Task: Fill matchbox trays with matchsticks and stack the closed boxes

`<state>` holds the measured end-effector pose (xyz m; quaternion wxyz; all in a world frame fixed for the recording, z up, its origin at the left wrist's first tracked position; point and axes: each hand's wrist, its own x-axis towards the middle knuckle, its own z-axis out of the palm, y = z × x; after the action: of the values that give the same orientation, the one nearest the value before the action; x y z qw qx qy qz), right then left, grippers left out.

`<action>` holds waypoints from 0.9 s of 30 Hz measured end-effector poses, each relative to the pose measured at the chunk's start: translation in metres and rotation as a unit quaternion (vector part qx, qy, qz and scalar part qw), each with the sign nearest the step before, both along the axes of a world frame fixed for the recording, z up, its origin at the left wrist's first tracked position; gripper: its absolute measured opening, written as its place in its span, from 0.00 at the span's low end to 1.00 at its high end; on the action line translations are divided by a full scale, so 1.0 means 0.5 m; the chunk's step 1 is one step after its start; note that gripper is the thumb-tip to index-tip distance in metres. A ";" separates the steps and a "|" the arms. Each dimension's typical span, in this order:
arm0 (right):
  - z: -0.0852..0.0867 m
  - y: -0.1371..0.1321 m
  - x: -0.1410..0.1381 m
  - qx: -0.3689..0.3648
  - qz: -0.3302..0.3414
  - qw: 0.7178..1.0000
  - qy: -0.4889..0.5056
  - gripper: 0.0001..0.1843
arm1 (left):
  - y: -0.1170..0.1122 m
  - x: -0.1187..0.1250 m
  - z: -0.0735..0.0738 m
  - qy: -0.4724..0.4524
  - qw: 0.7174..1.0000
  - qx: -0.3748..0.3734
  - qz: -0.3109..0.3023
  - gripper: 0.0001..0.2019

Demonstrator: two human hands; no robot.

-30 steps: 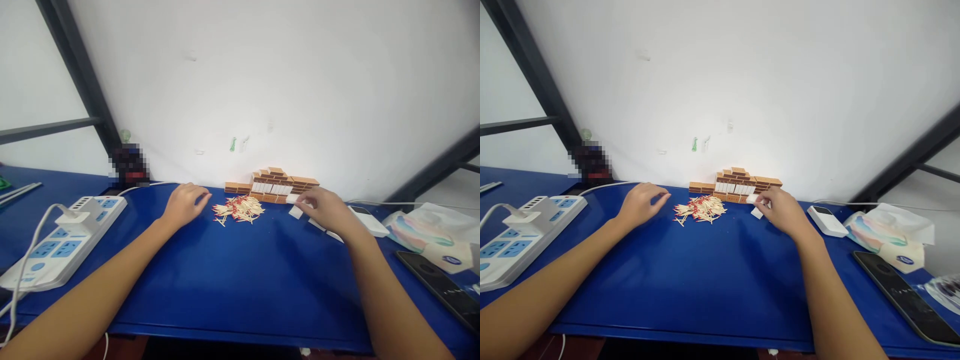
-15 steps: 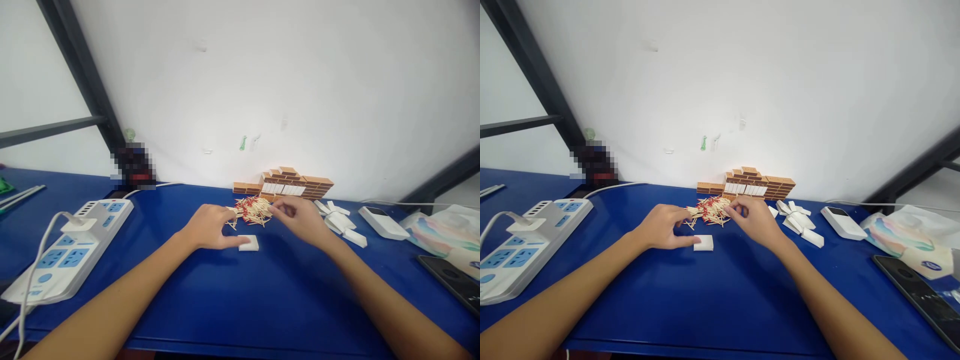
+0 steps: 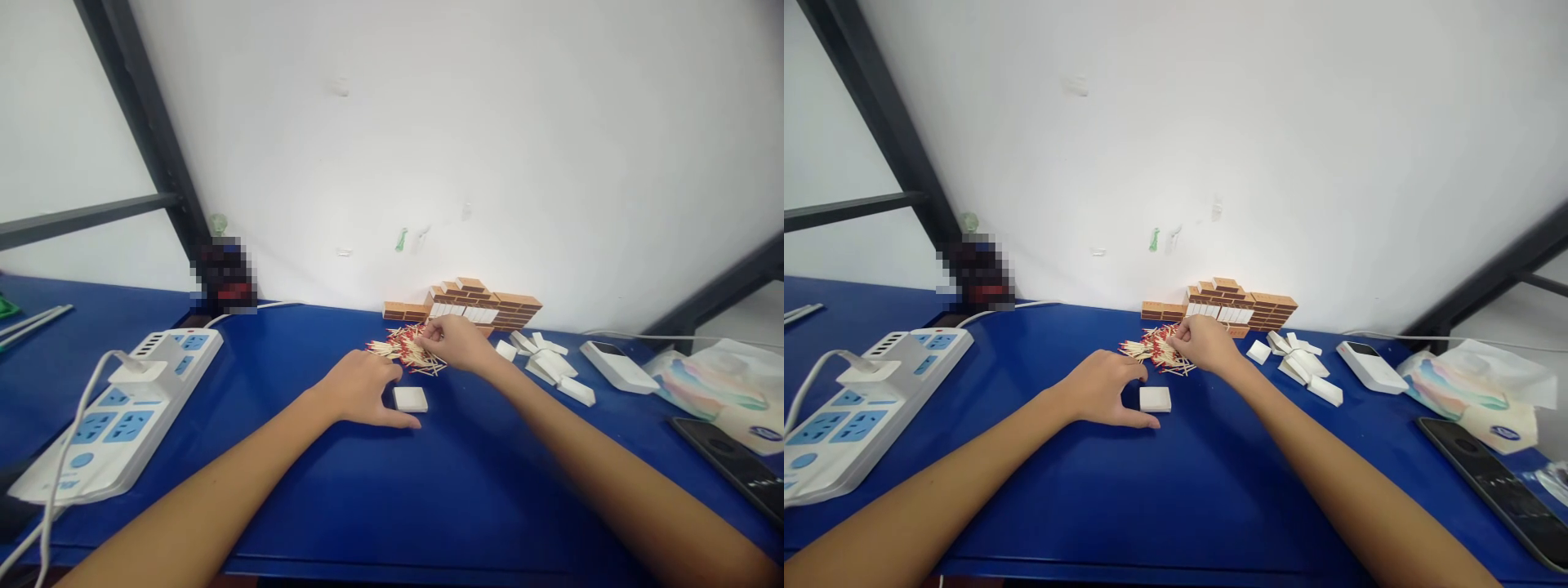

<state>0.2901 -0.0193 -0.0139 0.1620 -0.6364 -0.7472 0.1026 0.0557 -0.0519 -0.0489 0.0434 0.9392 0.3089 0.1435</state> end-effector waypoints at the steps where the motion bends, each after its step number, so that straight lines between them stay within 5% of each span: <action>1: 0.000 -0.001 -0.004 0.003 -0.011 1.000 -0.002 0.17 | 0.001 0.000 0.001 0.003 1.000 -0.002 0.003 0.34; 8: -0.001 0.000 -0.048 0.026 -0.065 0.992 -0.105 0.26 | 0.006 -0.001 0.007 0.011 1.000 -0.004 0.003 0.34; 17: 0.002 0.018 -0.029 -0.018 -0.012 0.995 -0.097 0.12 | 0.008 -0.003 0.003 0.007 1.000 -0.003 0.004 0.34; 27: 0.027 0.000 0.023 0.031 0.077 0.995 -0.059 0.10 | 0.004 -0.001 0.002 -0.022 0.999 -0.042 0.011 0.22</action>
<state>0.3015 -0.0194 -0.0005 0.1288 -0.5762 -0.8053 0.0534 0.0552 -0.0499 -0.0481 0.0877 0.9297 0.3239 0.1518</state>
